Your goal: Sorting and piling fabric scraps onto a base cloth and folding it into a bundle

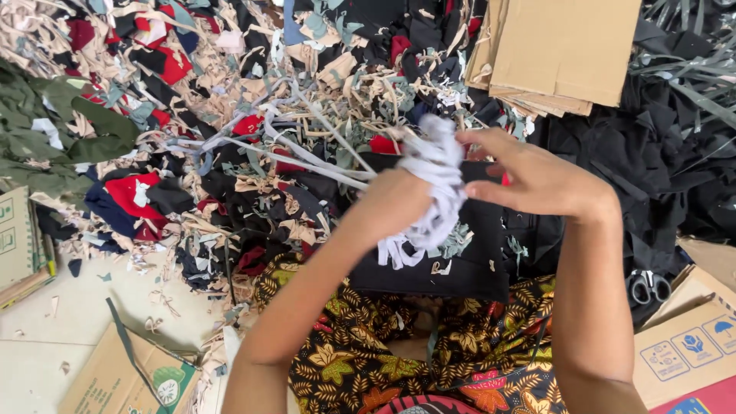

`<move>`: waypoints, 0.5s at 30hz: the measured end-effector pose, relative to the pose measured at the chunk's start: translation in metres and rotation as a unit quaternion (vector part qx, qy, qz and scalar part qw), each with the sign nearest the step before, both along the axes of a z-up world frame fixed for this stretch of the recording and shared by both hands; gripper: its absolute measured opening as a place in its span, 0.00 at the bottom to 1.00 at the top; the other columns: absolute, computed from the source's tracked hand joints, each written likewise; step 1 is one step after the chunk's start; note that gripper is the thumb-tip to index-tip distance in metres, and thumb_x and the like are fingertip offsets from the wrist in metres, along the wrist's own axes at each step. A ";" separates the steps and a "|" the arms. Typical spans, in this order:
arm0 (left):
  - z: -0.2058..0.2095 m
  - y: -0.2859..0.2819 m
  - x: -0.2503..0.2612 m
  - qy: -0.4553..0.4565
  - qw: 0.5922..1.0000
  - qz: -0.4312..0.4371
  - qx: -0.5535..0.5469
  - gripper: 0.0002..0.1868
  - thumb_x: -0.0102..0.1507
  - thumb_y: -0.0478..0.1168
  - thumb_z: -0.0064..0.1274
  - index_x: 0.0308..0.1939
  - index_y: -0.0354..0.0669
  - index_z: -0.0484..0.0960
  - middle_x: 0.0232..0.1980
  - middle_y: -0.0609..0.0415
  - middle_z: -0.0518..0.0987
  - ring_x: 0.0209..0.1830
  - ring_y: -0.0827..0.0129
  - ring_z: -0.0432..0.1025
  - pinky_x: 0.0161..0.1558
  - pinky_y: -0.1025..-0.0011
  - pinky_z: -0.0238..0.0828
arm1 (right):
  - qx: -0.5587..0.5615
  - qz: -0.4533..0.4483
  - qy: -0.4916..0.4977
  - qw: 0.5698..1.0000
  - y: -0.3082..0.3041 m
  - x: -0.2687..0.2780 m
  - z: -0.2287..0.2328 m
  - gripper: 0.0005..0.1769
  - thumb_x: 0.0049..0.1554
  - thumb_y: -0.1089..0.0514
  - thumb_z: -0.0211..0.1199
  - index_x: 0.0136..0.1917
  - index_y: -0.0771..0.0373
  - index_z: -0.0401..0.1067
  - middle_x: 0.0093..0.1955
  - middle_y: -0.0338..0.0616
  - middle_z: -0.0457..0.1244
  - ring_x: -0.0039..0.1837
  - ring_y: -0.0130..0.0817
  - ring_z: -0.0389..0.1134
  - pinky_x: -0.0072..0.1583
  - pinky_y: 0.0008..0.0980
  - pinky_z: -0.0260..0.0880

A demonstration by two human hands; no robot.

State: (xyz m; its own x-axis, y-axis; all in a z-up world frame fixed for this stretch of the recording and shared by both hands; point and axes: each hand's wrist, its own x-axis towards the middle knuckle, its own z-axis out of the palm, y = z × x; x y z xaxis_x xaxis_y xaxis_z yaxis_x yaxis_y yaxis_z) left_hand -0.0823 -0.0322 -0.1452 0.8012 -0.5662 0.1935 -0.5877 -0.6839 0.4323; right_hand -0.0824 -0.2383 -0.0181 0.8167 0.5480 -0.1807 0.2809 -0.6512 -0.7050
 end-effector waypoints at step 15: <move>-0.119 -0.080 0.011 -0.217 0.974 0.057 -0.009 0.11 0.61 0.41 0.47 0.31 0.48 0.86 0.29 0.55 0.81 0.41 0.57 0.76 0.46 0.55 0.69 | -0.341 0.030 -0.045 0.938 0.170 0.132 -0.256 0.25 0.55 0.46 0.56 0.60 0.61 0.77 0.51 0.51 0.71 0.58 0.59 0.73 0.51 0.65 0.71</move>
